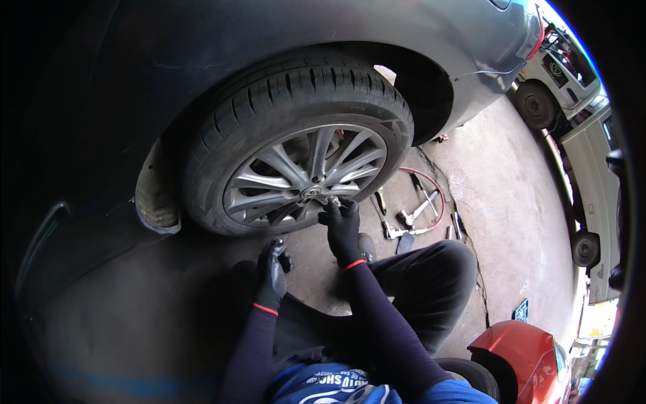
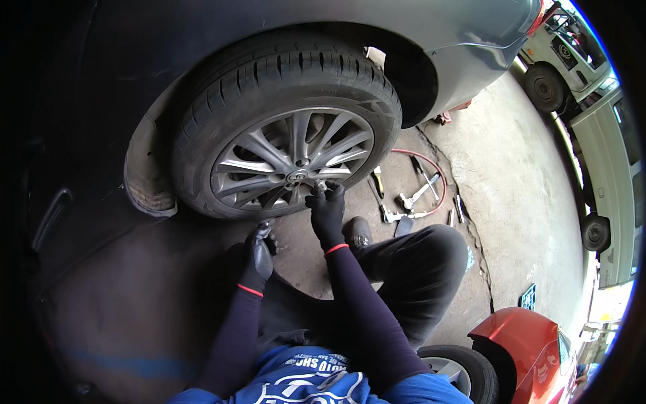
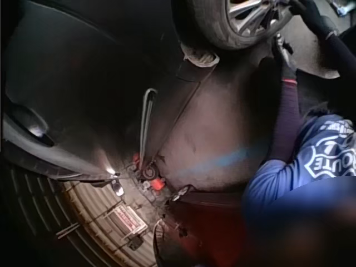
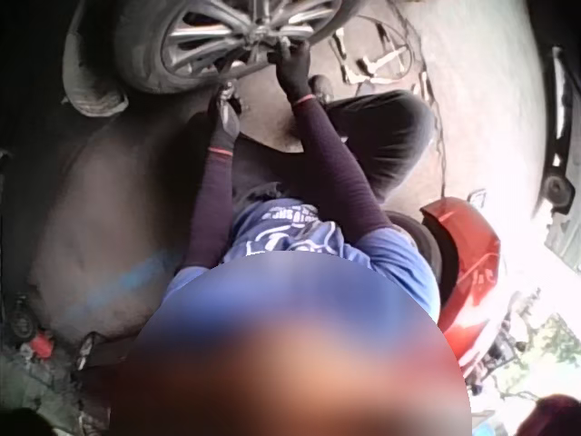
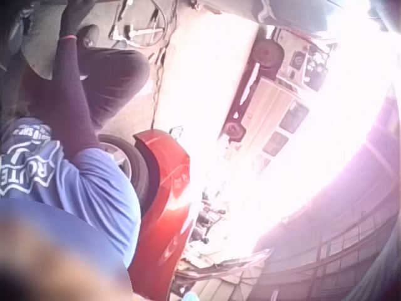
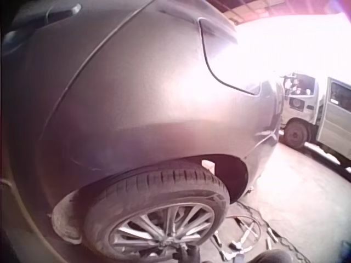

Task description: The person removes the brake rotor from the hub, then reinstalls it. They lift a tire and wheel assembly onto the hub, insert lug nuts by hand, and tighten them with a lug wrench.

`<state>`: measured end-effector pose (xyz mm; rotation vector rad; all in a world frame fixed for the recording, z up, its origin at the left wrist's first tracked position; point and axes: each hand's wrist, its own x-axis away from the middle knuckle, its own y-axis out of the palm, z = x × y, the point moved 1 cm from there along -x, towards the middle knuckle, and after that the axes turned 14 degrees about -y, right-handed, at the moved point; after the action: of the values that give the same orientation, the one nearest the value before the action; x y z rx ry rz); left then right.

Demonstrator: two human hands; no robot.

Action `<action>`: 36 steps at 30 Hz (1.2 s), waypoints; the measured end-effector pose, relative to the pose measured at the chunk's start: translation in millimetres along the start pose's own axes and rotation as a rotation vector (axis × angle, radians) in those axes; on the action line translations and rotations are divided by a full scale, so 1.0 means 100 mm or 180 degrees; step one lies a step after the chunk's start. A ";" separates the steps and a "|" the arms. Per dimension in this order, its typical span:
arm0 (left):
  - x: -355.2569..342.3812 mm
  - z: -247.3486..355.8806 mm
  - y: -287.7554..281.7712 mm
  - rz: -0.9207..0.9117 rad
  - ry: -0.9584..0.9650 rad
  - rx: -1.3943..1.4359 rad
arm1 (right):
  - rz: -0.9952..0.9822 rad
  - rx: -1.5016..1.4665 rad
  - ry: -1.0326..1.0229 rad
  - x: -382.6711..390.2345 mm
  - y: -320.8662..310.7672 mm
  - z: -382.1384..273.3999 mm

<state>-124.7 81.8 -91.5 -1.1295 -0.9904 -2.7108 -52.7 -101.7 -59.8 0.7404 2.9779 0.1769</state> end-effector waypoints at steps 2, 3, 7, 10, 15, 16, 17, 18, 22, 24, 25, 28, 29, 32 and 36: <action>0.02 -0.06 0.02 -0.0064 -0.0136 0.0328 | 0.0169 -0.0146 -0.0237 -0.12 0.11 0.07; 0.04 -0.09 0.03 0.0012 -0.0072 0.0398 | 0.0130 -0.0201 -0.0298 -0.16 0.16 0.11; 0.17 -0.08 0.10 0.0179 0.0268 -0.0260 | 0.0566 -0.0261 -0.0313 -0.26 0.32 0.28; 0.25 -0.04 0.10 0.0001 0.0743 -0.0303 | 0.0739 0.0123 -0.0467 -0.30 0.37 0.38; 0.22 -0.08 -0.04 0.0410 0.0608 -0.0665 | 0.0514 0.0836 -0.1199 -0.34 0.27 0.45; 0.20 -0.10 -0.07 0.0394 0.0554 -0.0631 | 0.0357 0.0895 -0.1120 -0.34 0.25 0.45; 0.18 -0.12 -0.11 0.0464 0.0495 -0.0595 | 0.0205 0.1357 -0.1364 -0.34 0.21 0.43; 0.16 -0.14 -0.13 0.0426 0.0512 -0.0695 | 0.0239 0.1611 -0.1657 -0.33 0.20 0.41; 0.15 -0.20 -0.17 0.0506 0.0427 -0.0683 | 0.0598 0.0963 -0.1244 -0.32 0.23 0.39; 0.18 -0.21 -0.15 0.0535 0.0484 -0.0666 | 0.0740 0.0351 -0.0791 -0.31 0.29 0.40; 0.20 -0.21 -0.14 0.0563 0.0590 -0.0758 | 0.0745 0.0291 -0.0718 -0.31 0.32 0.40; 0.28 -0.18 -0.13 0.0573 0.0762 -0.0695 | 0.0787 0.0614 -0.0829 -0.27 0.35 0.34; 0.30 -0.17 -0.13 0.0573 0.0773 -0.0595 | 0.0788 0.0865 -0.0802 -0.26 0.35 0.32; 0.36 -0.14 -0.17 0.0739 0.0856 -0.0649 | 0.0666 0.0726 -0.1195 -0.24 0.35 0.22; 0.40 -0.15 -0.21 0.0671 0.0877 -0.0652 | 0.0802 0.0617 -0.1134 -0.24 0.35 0.15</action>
<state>-168.3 97.5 -84.7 -0.7980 -0.5349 -2.7395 -13.9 -81.2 -69.5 1.0441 2.5814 -0.2137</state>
